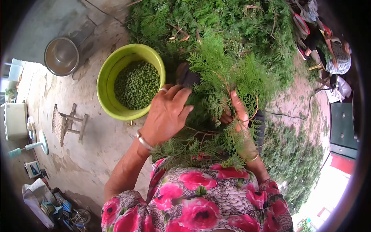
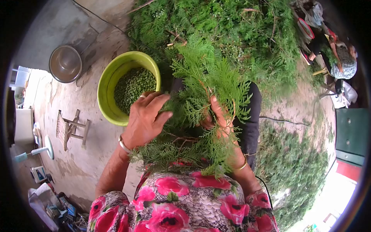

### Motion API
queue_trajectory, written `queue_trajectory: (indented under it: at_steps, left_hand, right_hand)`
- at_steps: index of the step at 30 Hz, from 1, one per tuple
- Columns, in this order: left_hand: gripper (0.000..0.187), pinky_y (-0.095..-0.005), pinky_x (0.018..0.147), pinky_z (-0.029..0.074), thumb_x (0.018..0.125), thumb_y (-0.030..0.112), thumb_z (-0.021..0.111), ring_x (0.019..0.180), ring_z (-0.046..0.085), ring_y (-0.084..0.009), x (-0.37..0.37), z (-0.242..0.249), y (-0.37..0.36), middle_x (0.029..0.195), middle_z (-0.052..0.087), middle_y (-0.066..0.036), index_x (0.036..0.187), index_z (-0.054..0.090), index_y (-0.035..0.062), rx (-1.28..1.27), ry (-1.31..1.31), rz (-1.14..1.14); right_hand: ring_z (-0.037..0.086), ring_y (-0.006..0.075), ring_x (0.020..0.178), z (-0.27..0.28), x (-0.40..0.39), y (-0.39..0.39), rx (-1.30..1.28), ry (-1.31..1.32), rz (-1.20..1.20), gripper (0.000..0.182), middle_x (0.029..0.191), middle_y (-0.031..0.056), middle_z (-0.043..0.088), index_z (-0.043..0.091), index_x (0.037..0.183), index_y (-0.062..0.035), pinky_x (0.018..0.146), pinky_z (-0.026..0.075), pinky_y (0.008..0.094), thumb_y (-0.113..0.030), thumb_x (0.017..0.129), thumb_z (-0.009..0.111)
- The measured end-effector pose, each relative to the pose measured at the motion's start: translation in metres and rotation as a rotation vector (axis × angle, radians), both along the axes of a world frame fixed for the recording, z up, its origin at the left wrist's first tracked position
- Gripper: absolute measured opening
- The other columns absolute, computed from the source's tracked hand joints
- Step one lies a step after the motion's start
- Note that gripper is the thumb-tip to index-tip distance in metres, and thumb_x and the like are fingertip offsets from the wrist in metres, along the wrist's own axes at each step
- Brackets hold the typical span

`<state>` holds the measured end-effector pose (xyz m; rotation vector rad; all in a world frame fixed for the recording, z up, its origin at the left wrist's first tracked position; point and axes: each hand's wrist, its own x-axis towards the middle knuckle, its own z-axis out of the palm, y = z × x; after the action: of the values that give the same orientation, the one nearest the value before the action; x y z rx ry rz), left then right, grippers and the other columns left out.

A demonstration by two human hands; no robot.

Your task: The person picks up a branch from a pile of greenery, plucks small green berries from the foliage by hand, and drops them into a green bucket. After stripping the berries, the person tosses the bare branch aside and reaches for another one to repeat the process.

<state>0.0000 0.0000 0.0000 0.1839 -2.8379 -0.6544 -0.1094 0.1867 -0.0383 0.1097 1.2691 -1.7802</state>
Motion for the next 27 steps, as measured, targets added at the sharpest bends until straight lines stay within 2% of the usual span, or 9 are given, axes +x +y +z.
queue_trajectory:
  at_steps: [3,6,13,16,21,22,24,25,27]
  left_hand:
    - [0.029,-0.0380,0.064,0.050,0.070,0.016,0.066,0.072,0.061,-0.0326,-0.020,-0.010,0.011,0.079,0.064,-0.016,0.096,0.060,0.0064,0.234,0.232,-0.101]
    - [0.014,-0.0432,0.053,0.045,0.076,0.018,0.060,0.061,0.059,-0.0340,-0.025,-0.007,0.018,0.059,0.057,-0.013,0.078,0.055,0.0053,-0.092,-0.087,-0.171]
    - [0.024,-0.0440,0.050,0.044,0.078,0.025,0.061,0.056,0.059,-0.0350,0.026,-0.024,0.029,0.058,0.057,-0.014,0.076,0.051,0.0028,-0.132,-0.397,-0.107]
    - [0.026,-0.0431,0.052,0.045,0.080,0.029,0.059,0.061,0.060,-0.0342,0.024,-0.019,0.031,0.067,0.060,-0.016,0.081,0.053,0.0037,-0.074,-0.401,0.038]
    - [0.029,-0.0413,0.063,0.047,0.077,0.024,0.061,0.081,0.060,-0.0341,0.009,-0.022,0.028,0.098,0.060,-0.018,0.095,0.059,0.0020,-0.265,-0.269,0.154]
    - [0.031,-0.0417,0.067,0.047,0.074,0.022,0.062,0.085,0.058,-0.0343,0.003,-0.023,0.023,0.101,0.057,-0.017,0.098,0.059,0.0018,-0.335,-0.015,-0.010]
    - [0.029,-0.0398,0.066,0.049,0.071,0.017,0.061,0.082,0.058,-0.0314,-0.008,-0.027,0.015,0.100,0.054,-0.015,0.095,0.060,0.0016,-0.345,0.310,-0.254]
    - [0.029,-0.0398,0.066,0.049,0.071,0.017,0.061,0.082,0.058,-0.0314,-0.010,-0.026,0.017,0.100,0.054,-0.015,0.095,0.060,0.0016,-0.343,0.311,-0.258]
    - [0.023,-0.0369,0.060,0.050,0.071,0.016,0.060,0.074,0.061,-0.0294,-0.013,-0.023,0.020,0.097,0.055,-0.016,0.089,0.059,0.0019,-0.211,-0.022,-0.270]
  right_hand:
    - [0.035,0.0078,0.038,0.011,0.002,-0.002,0.058,0.025,-0.170,0.047,0.053,-0.0031,0.041,0.056,0.091,-0.0094,0.038,0.029,0.0240,-0.055,0.081,0.059]
    - [0.032,0.0085,0.039,0.023,0.002,-0.007,0.151,0.054,-0.181,0.046,0.051,-0.0037,0.038,0.052,0.073,-0.0101,0.040,0.026,0.0233,-0.055,0.083,0.056]
    - [0.032,0.0096,0.039,0.000,0.001,-0.001,-0.065,-0.031,-0.211,0.049,0.049,-0.0028,0.036,0.048,0.067,-0.0088,0.048,0.039,0.0263,-0.054,0.086,0.052]
    - [0.031,0.0105,0.039,-0.002,0.003,-0.003,0.080,-0.203,-0.364,0.047,0.050,-0.0020,0.036,0.047,0.069,-0.0081,0.053,0.044,0.0297,-0.050,0.088,0.050]
    - [0.035,0.0078,0.044,0.007,0.002,-0.003,-0.096,0.031,-0.173,0.032,0.060,-0.0026,0.041,0.050,0.083,-0.0109,0.048,0.038,0.0223,-0.042,0.090,0.052]
    - [0.048,0.0108,0.067,-0.004,-0.007,0.008,-0.117,0.040,-0.029,0.044,0.072,-0.0001,0.046,0.056,0.099,-0.0067,0.059,0.042,0.0272,-0.049,0.088,0.054]
    - [0.046,0.0110,0.063,-0.015,-0.002,0.007,-0.061,0.108,-0.137,0.041,0.068,-0.0003,0.045,0.053,0.088,-0.0077,0.058,0.041,0.0263,-0.049,0.088,0.054]
    - [0.045,0.0112,0.058,-0.014,0.001,0.005,0.000,0.172,-0.238,0.042,0.065,-0.0005,0.044,0.049,0.077,-0.0086,0.056,0.040,0.0254,-0.049,0.088,0.054]
    - [0.041,0.0092,0.053,-0.005,0.000,0.003,0.007,0.115,-0.214,0.035,0.064,-0.0021,0.042,0.050,0.085,-0.0105,0.051,0.035,0.0238,-0.045,0.088,0.054]
